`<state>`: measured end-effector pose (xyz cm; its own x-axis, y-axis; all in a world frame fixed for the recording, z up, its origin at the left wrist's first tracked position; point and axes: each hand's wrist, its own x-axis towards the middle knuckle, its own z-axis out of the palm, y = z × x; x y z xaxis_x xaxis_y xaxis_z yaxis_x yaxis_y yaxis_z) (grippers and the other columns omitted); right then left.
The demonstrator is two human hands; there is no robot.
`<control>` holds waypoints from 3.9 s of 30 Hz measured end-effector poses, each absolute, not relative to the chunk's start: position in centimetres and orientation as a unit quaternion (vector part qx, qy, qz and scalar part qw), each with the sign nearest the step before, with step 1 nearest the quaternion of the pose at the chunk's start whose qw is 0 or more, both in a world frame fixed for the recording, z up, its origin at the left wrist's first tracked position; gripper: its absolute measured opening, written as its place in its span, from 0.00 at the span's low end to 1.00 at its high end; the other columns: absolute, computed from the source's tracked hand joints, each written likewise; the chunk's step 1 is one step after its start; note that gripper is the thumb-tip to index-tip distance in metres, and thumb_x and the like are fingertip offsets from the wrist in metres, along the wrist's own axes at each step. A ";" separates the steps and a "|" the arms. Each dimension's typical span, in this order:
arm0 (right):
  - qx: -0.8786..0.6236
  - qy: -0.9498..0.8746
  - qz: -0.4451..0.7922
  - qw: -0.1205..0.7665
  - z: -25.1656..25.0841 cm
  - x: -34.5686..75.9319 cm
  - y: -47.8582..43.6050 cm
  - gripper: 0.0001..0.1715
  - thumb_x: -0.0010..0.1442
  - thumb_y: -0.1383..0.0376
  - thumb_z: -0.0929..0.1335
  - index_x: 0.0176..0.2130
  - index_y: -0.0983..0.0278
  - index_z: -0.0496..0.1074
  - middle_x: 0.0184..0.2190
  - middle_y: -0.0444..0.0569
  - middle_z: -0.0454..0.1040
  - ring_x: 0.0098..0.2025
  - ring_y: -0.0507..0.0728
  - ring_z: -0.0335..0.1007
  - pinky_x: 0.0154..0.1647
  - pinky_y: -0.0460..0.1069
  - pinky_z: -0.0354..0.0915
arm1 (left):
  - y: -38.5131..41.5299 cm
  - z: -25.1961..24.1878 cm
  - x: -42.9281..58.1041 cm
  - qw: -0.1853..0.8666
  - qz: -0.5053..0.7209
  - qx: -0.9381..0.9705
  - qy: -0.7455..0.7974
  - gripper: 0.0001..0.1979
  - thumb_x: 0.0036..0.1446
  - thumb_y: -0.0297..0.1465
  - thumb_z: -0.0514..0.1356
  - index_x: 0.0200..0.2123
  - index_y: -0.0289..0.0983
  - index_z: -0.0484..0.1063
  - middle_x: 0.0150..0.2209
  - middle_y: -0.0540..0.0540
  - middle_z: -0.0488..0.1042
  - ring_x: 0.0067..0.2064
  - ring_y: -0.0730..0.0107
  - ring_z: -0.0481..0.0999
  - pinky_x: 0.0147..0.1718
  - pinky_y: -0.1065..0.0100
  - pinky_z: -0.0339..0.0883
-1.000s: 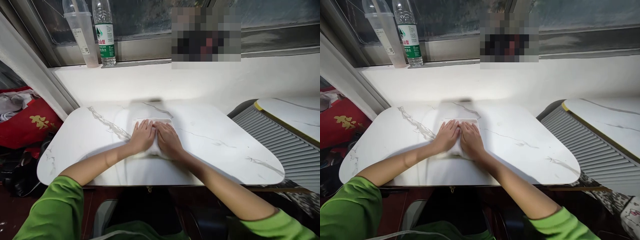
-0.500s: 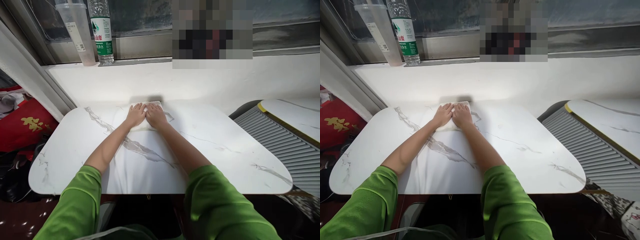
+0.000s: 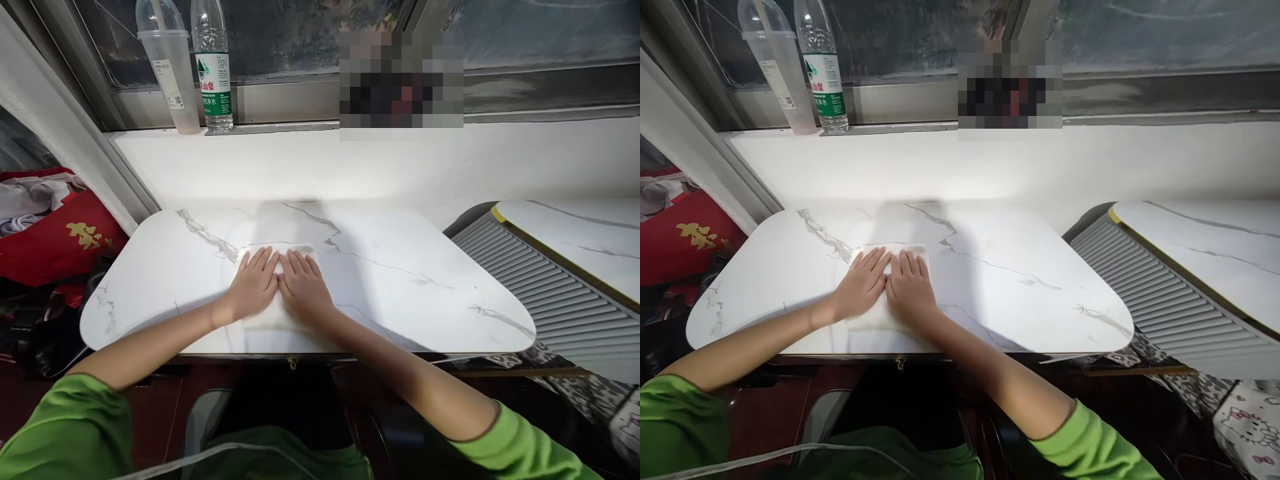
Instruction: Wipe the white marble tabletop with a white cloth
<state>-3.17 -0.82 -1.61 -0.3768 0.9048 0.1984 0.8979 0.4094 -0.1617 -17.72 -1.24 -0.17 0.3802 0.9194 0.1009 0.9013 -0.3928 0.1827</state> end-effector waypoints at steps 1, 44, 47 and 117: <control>-0.530 -0.838 0.023 0.126 -1.6 -3.1 -2.0 0.31 0.69 0.66 0.54 0.66 0.74 0.59 0.68 0.60 0.56 0.70 0.63 0.49 0.70 0.60 0.47 | -2.5 -0.1 -18.1 0.056 0.093 0.831 0.546 0.27 0.69 0.31 0.41 0.68 0.30 0.52 0.70 0.37 0.51 0.72 0.56 0.47 0.69 0.48 0.39; -0.514 -0.826 0.073 0.220 -1.5 -11.0 7.7 0.28 0.67 0.68 0.56 0.62 0.73 0.64 0.65 0.60 0.63 0.67 0.61 0.54 0.68 0.58 0.46 | 6.9 0.1 -24.7 0.039 0.110 0.788 0.604 0.26 0.68 0.30 0.42 0.65 0.33 0.59 0.68 0.42 0.57 0.69 0.63 0.55 0.68 0.54 0.44; -0.483 -0.844 0.083 0.216 -1.3 -11.8 2.7 0.30 0.67 0.67 0.55 0.64 0.76 0.61 0.66 0.61 0.60 0.68 0.63 0.52 0.69 0.60 0.46 | 1.6 0.2 -26.0 0.043 0.101 0.783 0.612 0.26 0.68 0.32 0.41 0.66 0.32 0.57 0.69 0.41 0.56 0.70 0.63 0.53 0.69 0.54 0.42; -0.358 -0.915 0.057 0.176 -0.5 -25.9 11.7 0.30 0.66 0.67 0.56 0.63 0.80 0.60 0.64 0.66 0.61 0.65 0.66 0.56 0.67 0.60 0.46 | 8.6 0.4 -39.2 -0.013 0.143 0.706 0.693 0.25 0.60 0.28 0.46 0.59 0.34 0.64 0.62 0.40 0.67 0.64 0.59 0.64 0.64 0.56 0.54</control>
<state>-25.89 11.71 -0.51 -0.6819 0.6748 0.2822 0.6347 0.7377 -0.2303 -39.17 8.62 0.43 -0.0018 0.9755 0.2201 0.9831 -0.0386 0.1790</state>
